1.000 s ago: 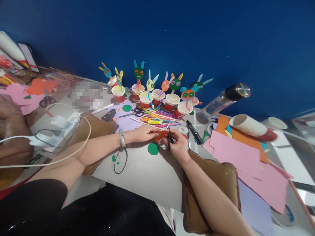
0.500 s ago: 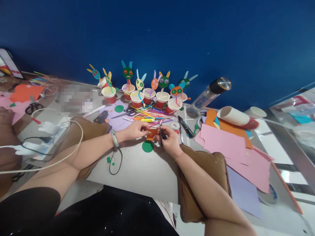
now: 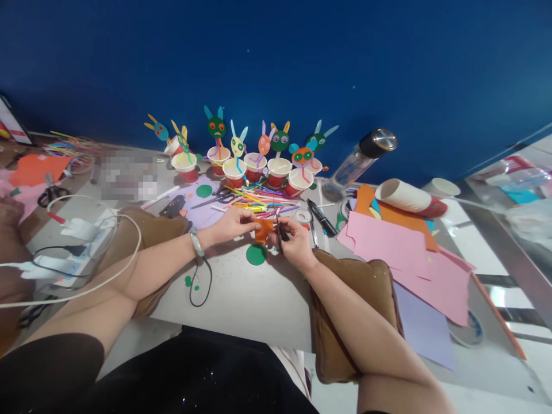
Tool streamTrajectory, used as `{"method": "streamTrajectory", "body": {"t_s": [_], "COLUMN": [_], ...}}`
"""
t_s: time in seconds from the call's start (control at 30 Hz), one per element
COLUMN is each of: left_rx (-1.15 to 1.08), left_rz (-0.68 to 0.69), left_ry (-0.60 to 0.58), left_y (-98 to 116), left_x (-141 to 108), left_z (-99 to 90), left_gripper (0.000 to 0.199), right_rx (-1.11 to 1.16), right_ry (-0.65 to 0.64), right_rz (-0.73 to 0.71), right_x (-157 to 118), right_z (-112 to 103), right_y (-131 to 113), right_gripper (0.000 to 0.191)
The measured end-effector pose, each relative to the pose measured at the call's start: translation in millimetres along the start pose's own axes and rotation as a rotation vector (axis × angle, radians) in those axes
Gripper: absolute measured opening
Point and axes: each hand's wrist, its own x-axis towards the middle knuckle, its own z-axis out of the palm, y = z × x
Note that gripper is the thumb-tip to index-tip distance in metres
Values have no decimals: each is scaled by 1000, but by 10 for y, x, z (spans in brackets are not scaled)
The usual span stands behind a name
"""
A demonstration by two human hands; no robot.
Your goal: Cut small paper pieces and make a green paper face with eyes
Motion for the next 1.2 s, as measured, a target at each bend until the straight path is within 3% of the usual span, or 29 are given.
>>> {"method": "streamTrajectory", "body": {"t_s": [0.57, 0.73, 0.87, 1.2], "left_rx": [-96, -116, -30, -78], "left_rz": [-5, 8, 23, -24], "left_ry": [76, -28, -28, -20], "left_y": [-36, -77, -66, 32], "left_x": [17, 23, 14, -8], "left_z": [-3, 10, -4, -24], "left_gripper": [18, 10, 25, 28], "right_rx": [50, 116, 109, 136], "right_ry": [-17, -38, -32, -37], "right_rz": [20, 61, 62, 58], "right_x": [8, 5, 0, 4], "right_z": [1, 9, 15, 6], "right_y": [30, -12, -41, -15], "right_gripper": [43, 46, 44, 45]}}
